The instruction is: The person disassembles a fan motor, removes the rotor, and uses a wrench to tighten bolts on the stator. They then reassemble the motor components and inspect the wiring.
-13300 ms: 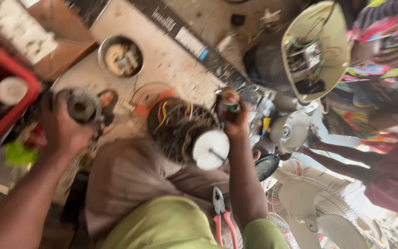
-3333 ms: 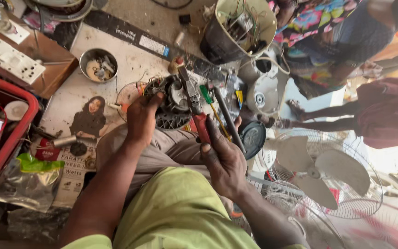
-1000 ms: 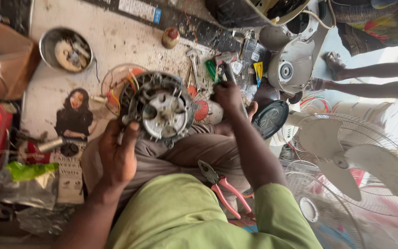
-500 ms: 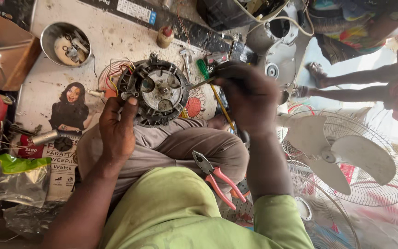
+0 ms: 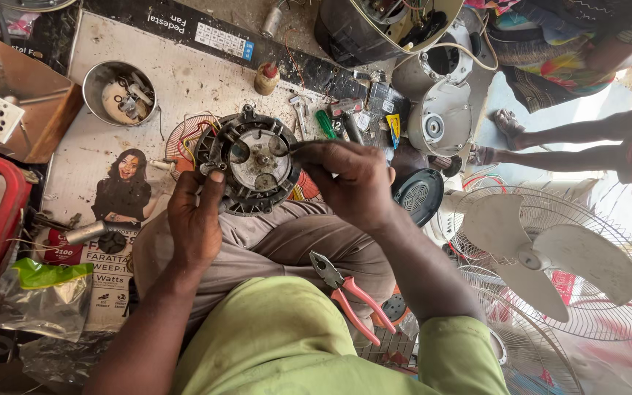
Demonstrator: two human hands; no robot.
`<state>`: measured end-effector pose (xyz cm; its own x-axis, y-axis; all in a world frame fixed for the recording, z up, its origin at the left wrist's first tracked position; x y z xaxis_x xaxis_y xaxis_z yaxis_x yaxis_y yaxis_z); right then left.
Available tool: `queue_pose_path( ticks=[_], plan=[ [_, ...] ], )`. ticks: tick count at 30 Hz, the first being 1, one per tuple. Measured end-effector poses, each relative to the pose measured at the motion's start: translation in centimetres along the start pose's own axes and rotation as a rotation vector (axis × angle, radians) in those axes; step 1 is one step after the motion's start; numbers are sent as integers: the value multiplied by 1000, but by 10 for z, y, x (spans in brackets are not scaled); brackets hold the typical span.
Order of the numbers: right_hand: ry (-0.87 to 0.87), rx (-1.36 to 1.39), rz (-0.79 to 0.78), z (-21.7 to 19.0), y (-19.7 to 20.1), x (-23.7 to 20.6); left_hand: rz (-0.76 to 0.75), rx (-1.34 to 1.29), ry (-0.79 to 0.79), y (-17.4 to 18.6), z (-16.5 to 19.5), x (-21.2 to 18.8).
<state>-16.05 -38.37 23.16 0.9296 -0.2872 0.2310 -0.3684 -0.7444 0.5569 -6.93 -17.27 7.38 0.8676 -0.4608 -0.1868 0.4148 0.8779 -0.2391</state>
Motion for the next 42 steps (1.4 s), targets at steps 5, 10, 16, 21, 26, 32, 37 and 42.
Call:
queue_pose_path(
  ticks=[5, 10, 16, 21, 26, 32, 37, 42],
  plan=[
    [158, -101, -9, -5, 1, -2, -3, 49, -37, 3, -2, 1],
    [102, -48, -50, 4, -3, -8, 16, 48, -9, 0, 4, 3],
    [68, -28, 4, 10, -7, -12, -89, 432, 336, 7, 40, 3],
    [4, -10, -36, 13, -4, 0, -181, 854, -438, -31, 125, -16],
    [42, 89, -23, 13, 1, 8, -281, 904, -697, -88, 125, -1],
    [96, 86, -42, 22, -5, 12, -388, 832, -782, -77, 109, 20],
    [178, 141, 28, 23, -20, 28, -590, 618, -612, -58, 118, 34],
    [265, 94, -24, 25, -35, 35, -594, 658, -427, -55, 121, 35]
  ],
)
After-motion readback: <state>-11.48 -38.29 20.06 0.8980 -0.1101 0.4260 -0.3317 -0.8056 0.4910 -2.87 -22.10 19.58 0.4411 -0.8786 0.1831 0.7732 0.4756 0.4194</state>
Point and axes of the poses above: each hand's wrist, its own x-axis towards the middle knuckle, its own y-axis out of the back of the hand, z = x × y, the point moved 6 cm from there along x, towards the middle knuckle, and after that the axes turned 1 degree about -x, right-handed, at the moved point
